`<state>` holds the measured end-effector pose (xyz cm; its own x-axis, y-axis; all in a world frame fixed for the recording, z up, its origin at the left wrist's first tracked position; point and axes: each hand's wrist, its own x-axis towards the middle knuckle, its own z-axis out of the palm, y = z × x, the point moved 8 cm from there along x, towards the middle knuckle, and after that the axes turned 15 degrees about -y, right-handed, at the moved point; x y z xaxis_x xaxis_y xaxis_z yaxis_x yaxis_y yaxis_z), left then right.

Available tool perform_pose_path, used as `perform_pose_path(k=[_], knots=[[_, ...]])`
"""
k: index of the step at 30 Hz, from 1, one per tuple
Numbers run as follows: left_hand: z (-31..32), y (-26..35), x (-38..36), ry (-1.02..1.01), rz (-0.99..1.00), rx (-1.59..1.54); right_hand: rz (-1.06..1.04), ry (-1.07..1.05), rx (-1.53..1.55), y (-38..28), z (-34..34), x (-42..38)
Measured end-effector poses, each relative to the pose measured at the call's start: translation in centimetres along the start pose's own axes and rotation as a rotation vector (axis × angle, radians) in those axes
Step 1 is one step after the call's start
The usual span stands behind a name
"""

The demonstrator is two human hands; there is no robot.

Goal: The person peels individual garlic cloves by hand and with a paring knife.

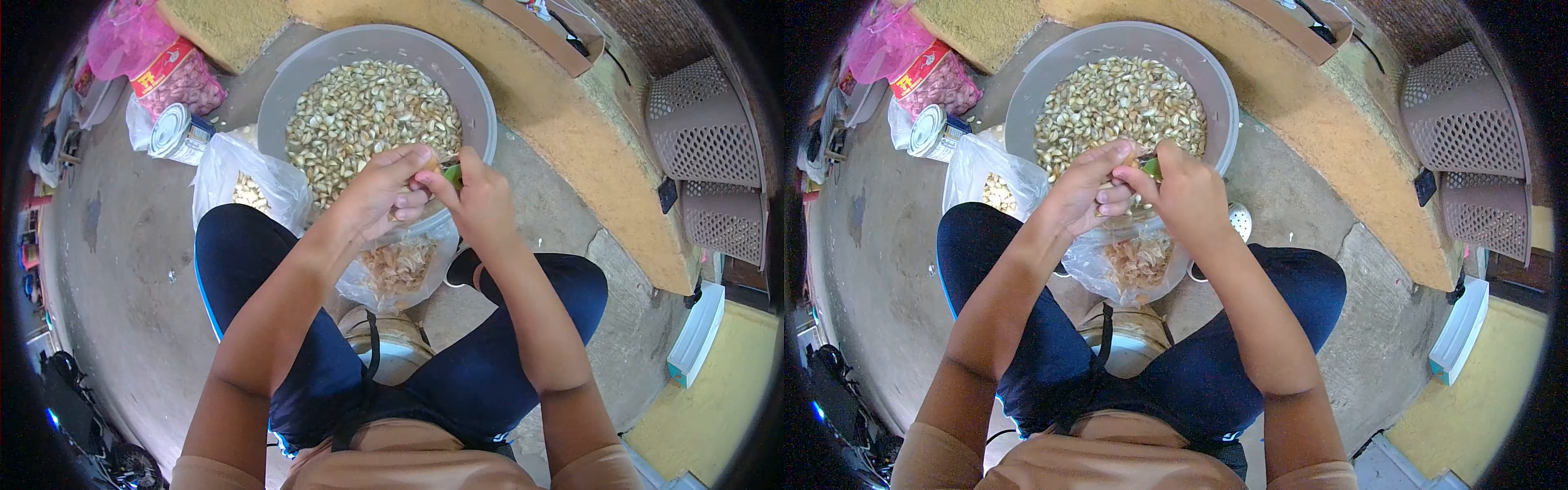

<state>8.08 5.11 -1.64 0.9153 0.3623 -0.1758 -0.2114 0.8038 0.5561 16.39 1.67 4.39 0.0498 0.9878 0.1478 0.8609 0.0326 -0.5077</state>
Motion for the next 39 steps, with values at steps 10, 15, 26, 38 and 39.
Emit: perform_pose_path(k=[10,15,26,38,39], knots=[[-0.2,-0.2,-0.1,0.054,0.0,-0.017,-0.027,0.042,-0.068,-0.3,0.1,-0.1],[-0.5,-0.3,-0.1,0.059,0.044,-0.06,-0.01,0.058,-0.042,-0.4,0.3,0.1],[-0.5,-0.9,0.1,0.094,0.092,-0.136,0.055,-0.078,0.154,0.5,1.1,0.4],[-0.5,-1.0,-0.2,0.147,0.083,-0.12,-0.124,0.029,-0.044,-0.6,0.3,0.1],[-0.6,-1.0,-0.2,0.152,0.084,-0.116,-0.132,0.032,-0.053,-0.6,0.4,0.2]])
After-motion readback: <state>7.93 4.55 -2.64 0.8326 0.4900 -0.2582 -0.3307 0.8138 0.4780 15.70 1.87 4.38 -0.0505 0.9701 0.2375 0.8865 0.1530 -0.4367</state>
